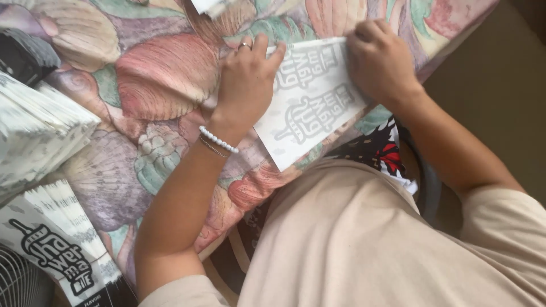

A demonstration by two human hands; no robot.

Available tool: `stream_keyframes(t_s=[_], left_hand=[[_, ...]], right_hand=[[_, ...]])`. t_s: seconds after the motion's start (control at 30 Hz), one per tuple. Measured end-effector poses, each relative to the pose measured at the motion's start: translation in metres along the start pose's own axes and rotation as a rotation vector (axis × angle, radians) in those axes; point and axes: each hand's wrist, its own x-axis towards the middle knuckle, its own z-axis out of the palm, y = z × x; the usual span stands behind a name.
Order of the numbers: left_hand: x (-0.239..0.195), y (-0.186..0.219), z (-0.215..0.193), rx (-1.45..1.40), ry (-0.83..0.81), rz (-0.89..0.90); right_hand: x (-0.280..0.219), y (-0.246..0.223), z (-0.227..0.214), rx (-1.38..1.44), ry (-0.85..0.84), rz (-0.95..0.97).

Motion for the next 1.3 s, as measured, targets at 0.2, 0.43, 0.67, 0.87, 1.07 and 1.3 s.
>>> stream_keyframes(t_s=[0.2, 0.43, 0.67, 0.87, 1.07, 1.3], left_hand=[[-0.004, 0.007, -0.003, -0.031, 0.012, -0.049], [-0.004, -0.001, 0.003, -0.104, 0.085, -0.042], [-0.001, 0.001, 0.005, -0.134, 0.086, -0.057], [-0.002, 0.005, 0.005, -0.085, 0.094, -0.052], [-0.005, 0.003, 0.000, -0.097, 0.080, -0.038], [0.032, 0.003, 0.000, -0.225, -0.120, -0.079]], right_hand=[[0.056, -0.086, 0.007, 0.170, 0.008, -0.187], [0.025, -0.032, -0.001, 0.252, 0.026, -0.058], [-0.001, -0.004, -0.002, 0.164, 0.121, 0.018], [0.045, -0.068, 0.014, 0.225, 0.033, -0.067], [0.032, -0.046, 0.002, 0.278, 0.076, -0.118], [-0.022, 0.032, -0.001, 0.108, 0.192, -0.049]])
